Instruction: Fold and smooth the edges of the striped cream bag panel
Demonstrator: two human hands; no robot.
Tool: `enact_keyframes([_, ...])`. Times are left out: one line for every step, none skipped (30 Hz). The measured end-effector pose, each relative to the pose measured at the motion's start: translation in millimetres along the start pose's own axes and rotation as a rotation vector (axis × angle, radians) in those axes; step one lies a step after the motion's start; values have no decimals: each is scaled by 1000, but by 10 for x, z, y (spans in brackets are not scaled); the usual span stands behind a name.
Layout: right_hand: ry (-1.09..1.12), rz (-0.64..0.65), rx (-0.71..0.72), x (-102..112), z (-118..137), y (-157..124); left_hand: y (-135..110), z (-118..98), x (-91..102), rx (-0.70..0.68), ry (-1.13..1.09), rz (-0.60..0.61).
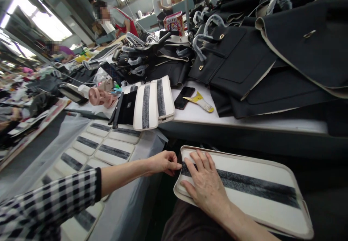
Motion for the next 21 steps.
enact_keyframes([3,11,-4,2,-6,0,16,-3,-11,3,18,-3])
enact_keyframes([7,21,-9,6,-11,0,34,-4,-22,7,34,-9])
enact_keyframes([13,32,-14,11,-16,1,55,-6,-32,10,50,-16])
enact_keyframes([21,42,-18,20,-20,3,78,-9,-40,6,67,-27])
enact_keyframes([30,49,-24,32,-24,6,102,-14,-46,-3,86,-39])
enact_keyframes([40,54,-31,46,-30,9,127,-19,-54,-17,102,-46])
enact_keyframes([53,58,-41,64,-37,13,152,-19,-65,-33,115,-49])
enact_keyframes([70,58,-51,85,-45,16,177,-12,-79,-49,121,-49])
enact_keyframes([93,51,-63,112,-55,18,201,4,-96,-66,125,-51])
enact_keyframes([125,33,-76,144,-67,17,223,29,-115,-86,126,-56])
enact_keyframes([169,8,-87,179,-80,15,242,59,-132,-115,126,-70])
enact_keyframes([231,-29,-103,218,-100,10,258,92,-145,-154,129,-99])
enact_keyframes([312,-77,-130,258,-130,3,267,124,-152,-205,137,-145])
enact_keyframes([414,-130,-163,294,-169,-5,267,154,-153,-265,153,-202])
enact_keyframes([539,-185,-202,325,-216,-13,256,180,-149,-325,179,-270])
enact_keyframes([688,-237,-242,349,-270,-20,232,197,-141,-380,222,-346])
enact_keyframes([863,-294,-289,372,-329,-28,193,196,-133,-436,289,-429])
enact_keyframes([1064,-353,-342,394,-391,-38,137,171,-131,-498,378,-514])
enact_keyframes([1282,-415,-394,424,-450,-53,66,118,-145,-571,489,-591])
enact_keyframes([1498,-480,-445,470,-503,-77,-15,39,-180,-656,620,-655])
enact_keyframes([1690,-535,-485,542,-549,-111,-98,-61,-243,-748,766,-694])
Point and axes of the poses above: each hand's wrist, its own y-axis towards the middle knuckle, its own x-axis out of the back of the hand, z = x × y, the point moved 5 cm from there along y, towards the middle knuckle, and after that the axes turned 5 degrees about y, right-handed, at the moved point
